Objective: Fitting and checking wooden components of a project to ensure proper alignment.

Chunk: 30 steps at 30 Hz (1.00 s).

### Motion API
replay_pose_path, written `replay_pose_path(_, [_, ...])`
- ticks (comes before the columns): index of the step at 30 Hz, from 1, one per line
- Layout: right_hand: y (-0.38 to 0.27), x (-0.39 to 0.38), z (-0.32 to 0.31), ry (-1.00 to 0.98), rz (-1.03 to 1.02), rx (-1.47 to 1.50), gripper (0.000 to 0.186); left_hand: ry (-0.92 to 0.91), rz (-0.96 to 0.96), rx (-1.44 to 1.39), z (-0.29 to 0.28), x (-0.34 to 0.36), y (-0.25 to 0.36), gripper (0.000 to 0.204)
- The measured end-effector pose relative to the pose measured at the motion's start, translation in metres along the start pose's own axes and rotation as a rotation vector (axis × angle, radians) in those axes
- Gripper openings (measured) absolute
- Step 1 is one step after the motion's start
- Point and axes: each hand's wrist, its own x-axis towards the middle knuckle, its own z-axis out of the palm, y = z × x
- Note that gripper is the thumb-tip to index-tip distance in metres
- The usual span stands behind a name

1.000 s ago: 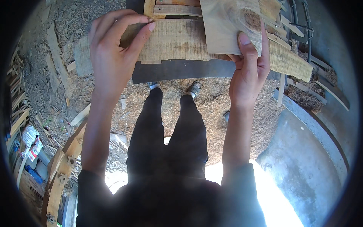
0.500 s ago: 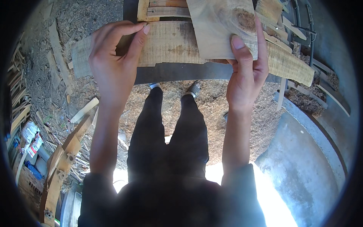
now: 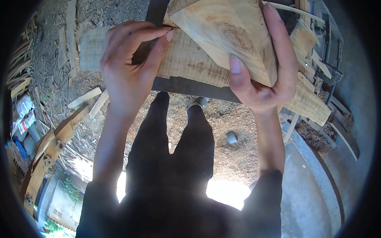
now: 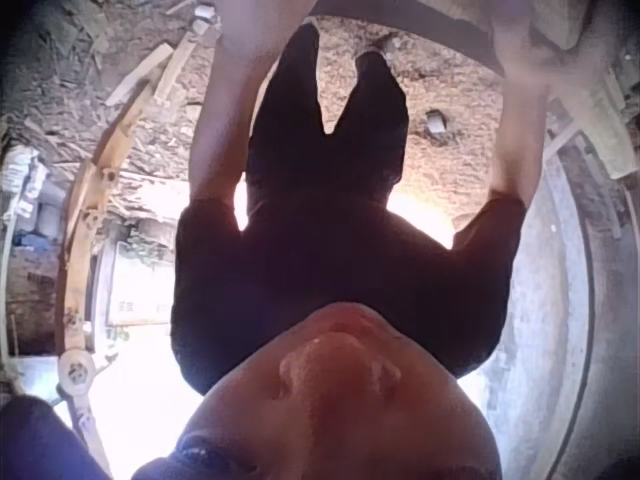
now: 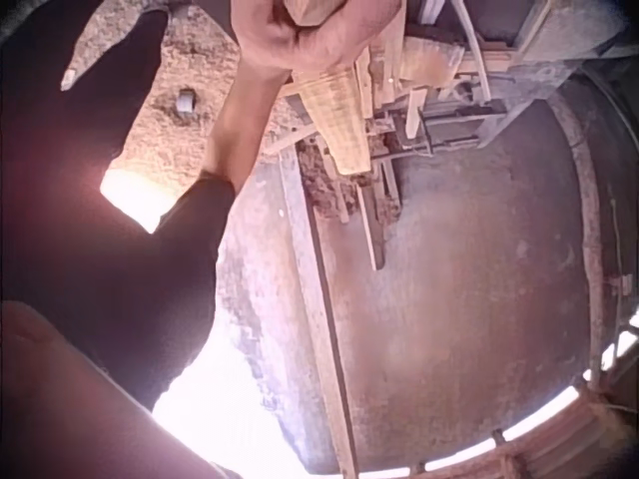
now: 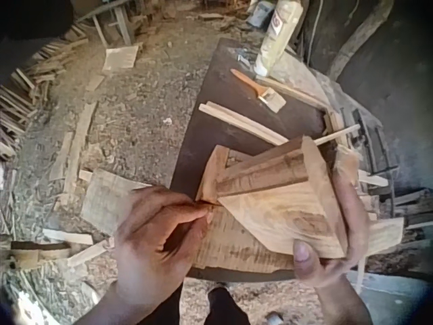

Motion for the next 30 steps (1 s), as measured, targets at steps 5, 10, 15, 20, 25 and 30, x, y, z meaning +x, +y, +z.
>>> replay_pose_path(5, [-0.007, 0.0, 0.002, -0.09, -0.107, -0.018, 0.071, 0.028, -0.047, -0.015, 0.001, -0.003, -0.002, 0.014])
replay_pose_path(10, [-0.005, 0.006, -0.011, -0.254, -0.162, -0.064, 0.076, -0.023, -0.144, -0.089, -0.003, -0.001, 0.002, 0.015])
replay_pose_path(15, [-0.008, 0.009, -0.012, -0.342, -0.149, -0.111, 0.075, -0.044, -0.09, -0.06, -0.002, 0.0, 0.002, 0.015])
replay_pose_path(20, [0.002, 0.006, -0.001, -0.081, -0.021, 0.155, 0.069, -0.022, -0.093, -0.078, 0.004, 0.002, 0.004, 0.015])
replay_pose_path(25, [0.008, 0.001, -0.001, -0.027, -0.014, 0.143, 0.069, -0.016, -0.082, -0.051, 0.006, 0.0, 0.002, 0.015])
replay_pose_path(30, [0.003, 0.002, -0.003, -0.01, 0.032, 0.076, 0.069, -0.033, -0.06, -0.02, 0.003, 0.0, -0.003, 0.016])
